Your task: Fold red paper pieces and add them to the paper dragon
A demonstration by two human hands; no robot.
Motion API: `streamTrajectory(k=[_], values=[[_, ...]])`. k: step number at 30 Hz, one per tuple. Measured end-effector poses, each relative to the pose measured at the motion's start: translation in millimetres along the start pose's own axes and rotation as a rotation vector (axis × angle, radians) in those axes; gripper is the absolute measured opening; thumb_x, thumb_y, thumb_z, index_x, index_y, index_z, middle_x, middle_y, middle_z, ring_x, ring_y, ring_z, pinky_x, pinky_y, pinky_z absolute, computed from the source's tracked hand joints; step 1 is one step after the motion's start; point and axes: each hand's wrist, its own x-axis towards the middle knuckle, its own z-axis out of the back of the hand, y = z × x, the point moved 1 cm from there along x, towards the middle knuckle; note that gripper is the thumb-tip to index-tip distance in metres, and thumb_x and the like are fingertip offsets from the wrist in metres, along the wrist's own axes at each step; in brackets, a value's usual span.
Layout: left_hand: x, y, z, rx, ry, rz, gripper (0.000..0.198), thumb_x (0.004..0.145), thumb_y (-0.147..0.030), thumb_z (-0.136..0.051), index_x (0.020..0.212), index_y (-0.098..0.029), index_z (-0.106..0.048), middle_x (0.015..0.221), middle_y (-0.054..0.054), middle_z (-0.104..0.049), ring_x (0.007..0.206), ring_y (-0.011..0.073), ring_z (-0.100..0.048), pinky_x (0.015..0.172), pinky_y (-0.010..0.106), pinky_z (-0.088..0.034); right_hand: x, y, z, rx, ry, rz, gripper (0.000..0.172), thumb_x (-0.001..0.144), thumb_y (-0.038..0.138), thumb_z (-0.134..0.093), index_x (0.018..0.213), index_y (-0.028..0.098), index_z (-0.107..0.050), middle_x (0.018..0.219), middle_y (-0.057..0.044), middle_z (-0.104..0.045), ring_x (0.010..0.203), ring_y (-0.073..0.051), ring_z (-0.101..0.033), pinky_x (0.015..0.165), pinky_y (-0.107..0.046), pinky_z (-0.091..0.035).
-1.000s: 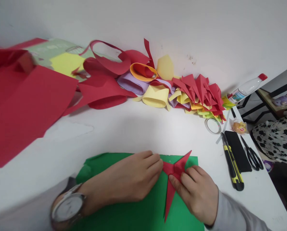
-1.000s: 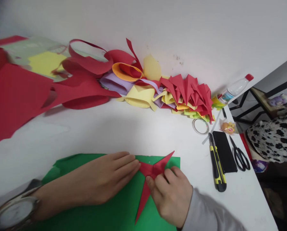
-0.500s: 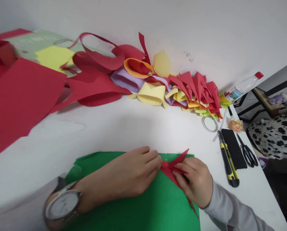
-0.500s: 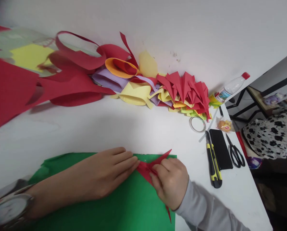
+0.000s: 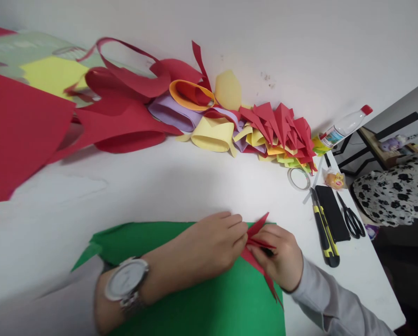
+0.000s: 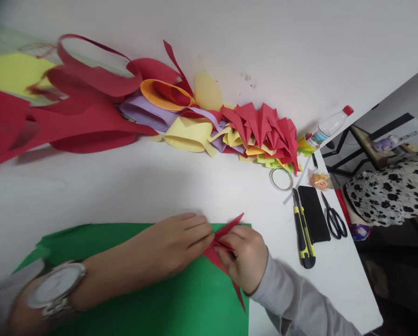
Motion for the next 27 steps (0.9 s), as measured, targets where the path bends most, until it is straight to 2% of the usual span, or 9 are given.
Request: streamTrajectory(k=[3, 8, 11, 15, 18, 24, 27], values=[[5, -3, -2.1, -0.033, 0.018, 0.021, 0.011, 0.085, -0.008, -0.056, 0.079, -0.015, -0.062, 0.075, 0.003, -0.062, 0.068, 0.0181, -0.051, 0.065, 0.033, -0.042, -6, 0, 3, -0.037, 0.019, 0.046, 0.017, 0.089, 0.016, -0.053, 0.09, 0.016, -0.07, 0.08, -0.008, -0.071, 0.072, -0.018, -0.065, 0.064, -0.027, -0.054], [7, -2, 0.4, -0.024, -0.006, 0.024, 0.014, 0.088, -0.009, -0.054, 0.098, -0.012, -0.062, 0.08, 0.003, -0.064, 0.072, 0.0192, -0.053, 0.069, 0.035, -0.042, -14, 0, 5, -0.066, -0.015, 0.063, 0.017, 0.089, 0.013, -0.053, 0.098, 0.014, -0.068, 0.084, -0.009, -0.07, 0.076, -0.019, -0.063, 0.067, -0.029, -0.055], [9, 0, 1.9, -0.056, -0.016, 0.001, 0.007, 0.087, -0.012, -0.058, 0.084, -0.016, -0.062, 0.076, 0.0, -0.063, 0.069, 0.018, -0.051, 0.066, 0.034, -0.039, -15, 5, 4, -0.124, -0.041, 0.109, 0.017, 0.091, 0.012, -0.051, 0.094, 0.014, -0.068, 0.08, -0.008, -0.068, 0.073, -0.018, -0.061, 0.063, -0.029, -0.054], [8, -1, 0.8, -0.042, -0.083, -0.083, 0.018, 0.087, -0.015, -0.058, 0.07, -0.018, -0.06, 0.069, -0.001, -0.06, 0.066, 0.0173, -0.047, 0.065, 0.034, -0.036, -14, 16, 3, -0.29, -0.055, 0.237, 0.024, 0.094, 0.01, -0.046, 0.085, 0.013, -0.068, 0.075, -0.008, -0.066, 0.069, -0.018, -0.057, 0.06, -0.03, -0.051], [5, -6, 0.3, 0.009, -0.104, -0.126, 0.025, 0.088, -0.017, -0.055, 0.064, -0.019, -0.058, 0.064, 0.0, -0.057, 0.06, 0.0171, -0.044, 0.06, 0.035, -0.034, -16, 20, 4, -0.339, -0.041, 0.234, 0.03, 0.096, 0.009, -0.041, 0.08, 0.013, -0.067, 0.069, -0.007, -0.064, 0.067, -0.019, -0.055, 0.061, -0.032, -0.049], [1, -11, 2.4, 0.013, -0.113, -0.171, 0.025, 0.088, -0.014, -0.049, 0.065, -0.019, -0.059, 0.066, 0.0, -0.057, 0.06, 0.0174, -0.047, 0.056, 0.036, -0.034, -20, 14, 7, -0.255, -0.053, 0.256, 0.019, 0.093, 0.009, -0.047, 0.091, 0.011, -0.066, 0.075, -0.008, -0.066, 0.07, -0.019, -0.057, 0.061, -0.031, -0.051], [-1, -10, -0.2, -0.012, -0.083, -0.18, 0.021, 0.087, -0.016, -0.052, 0.067, -0.019, -0.06, 0.068, 0.0, -0.058, 0.06, 0.0177, -0.048, 0.056, 0.036, -0.036, -17, 11, 10, -0.226, -0.049, 0.218, 0.019, 0.093, 0.011, -0.048, 0.087, 0.012, -0.066, 0.074, -0.009, -0.065, 0.068, -0.018, -0.056, 0.06, -0.03, -0.051]])
